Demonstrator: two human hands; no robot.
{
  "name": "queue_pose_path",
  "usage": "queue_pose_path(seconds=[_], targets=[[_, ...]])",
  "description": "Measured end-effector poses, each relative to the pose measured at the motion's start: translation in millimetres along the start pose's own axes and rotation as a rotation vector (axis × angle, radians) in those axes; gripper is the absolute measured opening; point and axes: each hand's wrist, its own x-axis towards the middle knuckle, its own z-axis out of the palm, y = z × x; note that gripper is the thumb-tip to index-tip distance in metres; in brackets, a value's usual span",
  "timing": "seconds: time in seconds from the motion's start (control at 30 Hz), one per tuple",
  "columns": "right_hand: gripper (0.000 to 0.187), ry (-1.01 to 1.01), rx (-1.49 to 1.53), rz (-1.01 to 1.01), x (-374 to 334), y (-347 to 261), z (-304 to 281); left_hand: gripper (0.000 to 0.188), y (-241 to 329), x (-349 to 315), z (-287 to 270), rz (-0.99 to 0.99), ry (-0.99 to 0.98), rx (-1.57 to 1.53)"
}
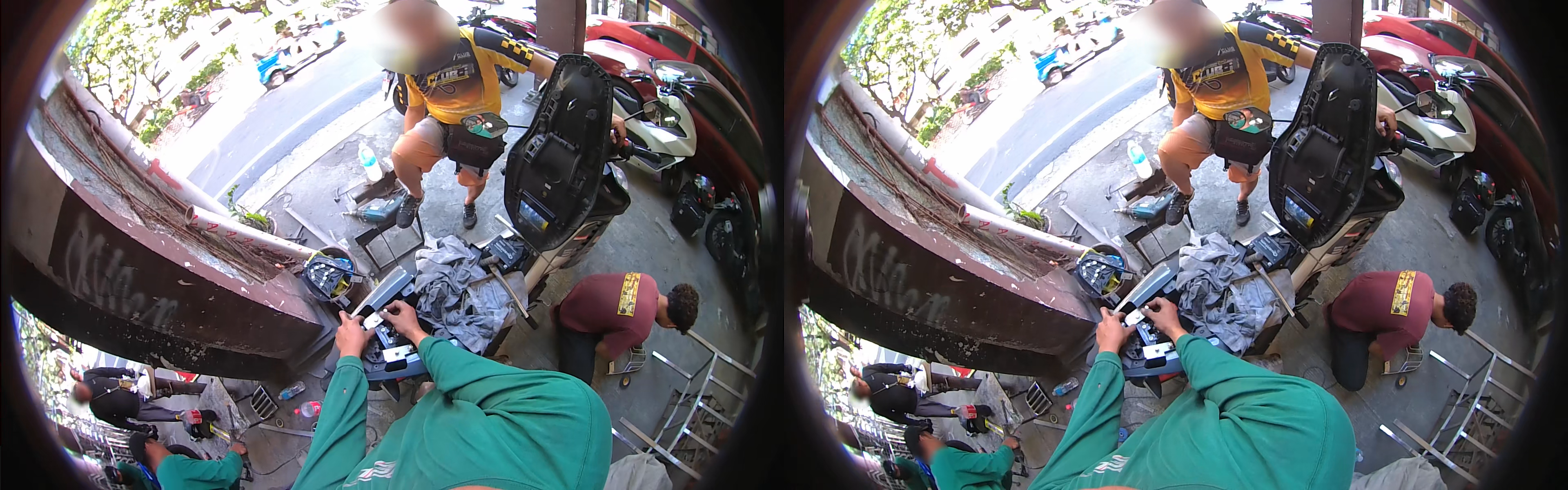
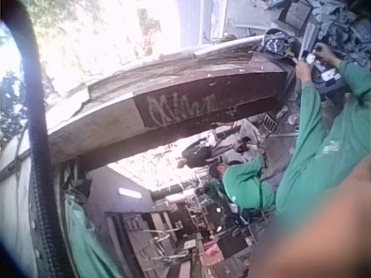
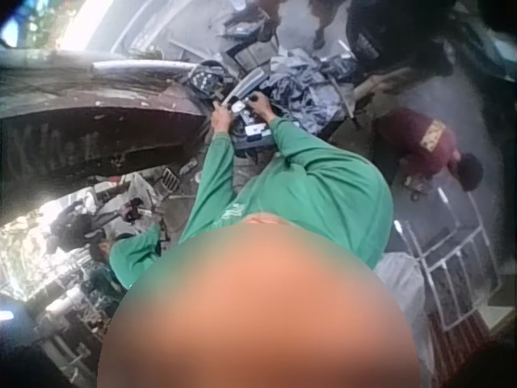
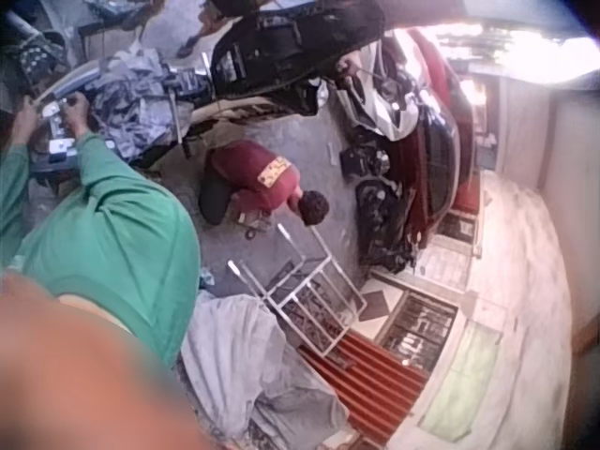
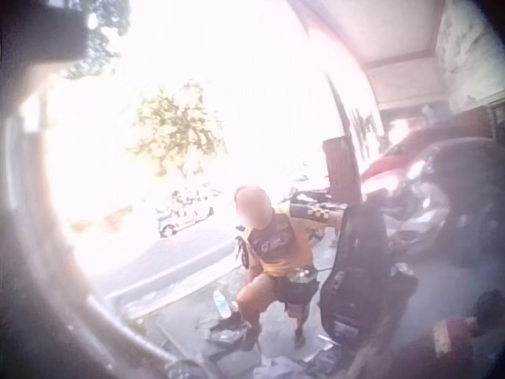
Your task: The person works on a motorcycle's under-seat compartment, repeatedly handling small parts and tools while another person stands nearby. The hands open and close the compartment, move items around, and appear to adjust components inside.
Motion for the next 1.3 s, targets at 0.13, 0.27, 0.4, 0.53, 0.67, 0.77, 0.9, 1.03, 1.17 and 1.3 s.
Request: queue_pose_path(seconds=[0.13, 0.27, 0.4, 0.53, 0.67, 0.77, 0.9, 1.03, 1.17, 1.3], targets=[[0.033, 0.036, -0.087, 0.116, -1, -5, 4, 0.048, 0, -1, -2, 0.012, 0.012, -0.004], [0.030, 0.076, 0.028, -0.023, -2, 2, 7, 0.049, 2, -1, -3, -0.013, -0.007, 0.011], [0.029, 0.038, 0.011, 0.025, 5, 17, 9, 0.050, 2, -1, -2, 0.002, 0.002, 0.009], [0.023, -0.004, 0.082, 0.095, 9, 21, 12, 0.049, 0, 0, -1, 0.018, 0.007, 0.004], [0.028, 0.012, 0.180, 0.170, 3, 14, 11, 0.049, -1, -2, 1, 0.053, 0.037, -0.001], [0.028, 0.093, -0.066, -0.002, 2, 6, 9, 0.049, -1, -3, 1, 0.035, 0.033, -0.009], [0.029, 0.104, 0.010, 0.058, 0, -6, 8, 0.050, -2, -4, -1, 0.032, 0.018, -0.009], [0.030, 0.109, -0.046, 0.055, -3, -9, 6, 0.052, -3, -1, 2, 0.041, 0.029, -0.004], [0.032, 0.132, -0.066, -0.042, 6, -1, 11, 0.058, -9, 4, 9, 0.128, 0.077, 0.052], [0.026, -0.084, 0.065, -0.008, 13, 15, 4, 0.051, -12, 1, 15, 0.146, 0.127, 0.097]])
